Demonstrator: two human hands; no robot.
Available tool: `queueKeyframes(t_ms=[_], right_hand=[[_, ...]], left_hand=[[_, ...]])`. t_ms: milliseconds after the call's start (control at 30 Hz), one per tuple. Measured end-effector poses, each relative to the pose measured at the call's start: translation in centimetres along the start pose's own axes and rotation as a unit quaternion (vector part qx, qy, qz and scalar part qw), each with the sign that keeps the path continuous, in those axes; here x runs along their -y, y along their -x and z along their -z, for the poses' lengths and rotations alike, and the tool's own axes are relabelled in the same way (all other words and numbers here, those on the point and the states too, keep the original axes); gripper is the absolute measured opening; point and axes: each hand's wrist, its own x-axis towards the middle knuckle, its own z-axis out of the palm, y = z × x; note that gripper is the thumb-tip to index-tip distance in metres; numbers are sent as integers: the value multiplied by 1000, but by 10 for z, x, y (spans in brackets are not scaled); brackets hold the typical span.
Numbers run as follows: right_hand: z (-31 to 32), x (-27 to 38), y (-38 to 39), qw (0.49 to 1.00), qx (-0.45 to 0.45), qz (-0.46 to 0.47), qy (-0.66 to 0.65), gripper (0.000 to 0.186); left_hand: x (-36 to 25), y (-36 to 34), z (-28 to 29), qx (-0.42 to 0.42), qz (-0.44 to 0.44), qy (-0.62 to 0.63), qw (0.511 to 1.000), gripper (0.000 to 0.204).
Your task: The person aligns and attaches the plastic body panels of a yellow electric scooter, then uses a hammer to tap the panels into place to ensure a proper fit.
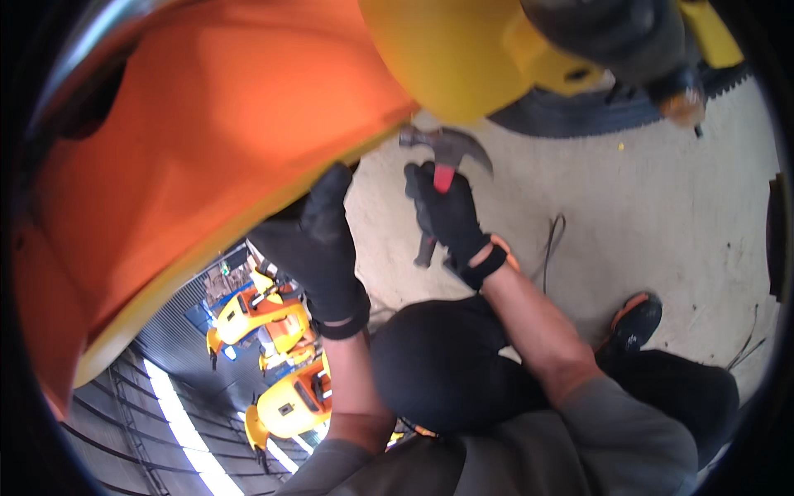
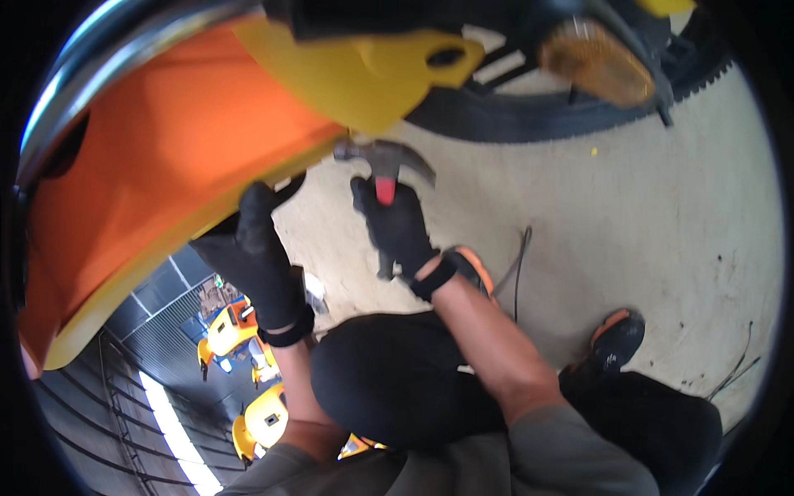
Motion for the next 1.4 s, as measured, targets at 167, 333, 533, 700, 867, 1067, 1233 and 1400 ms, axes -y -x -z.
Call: queueKeyframes(t_ms=[167,333,533,700,867,1067,1233,1400], right_hand=[[6,6,23,994,47,62,-80,31],[1,22,8,999,15,45,-13,26],[6,23,6,997,16,71,14,25],[4,18,4,996,-7,80,43,25],[5,18,42,998,13,39,41,24],[5,50,68,933,183,185,249,26],[-6,60,77,896,163,336,240,27],[-26,93,89,828,136,432,332,10]], left_hand=[[-9,-3,-9,-25,4,53,998,55],[8,-8,4,36,-33,-13,999,58],[-8,-4,-4,44,25,65,997,60],[-5,-1,-9,32,12,67,997,63],[12,3,9,-10,-8,15,1000,72],[0,-2,5,4,-46,-61,997,66],[-17,0,14,26,20,-20,999,68],[-35,-7,24,-39,-58,67,995,70]])
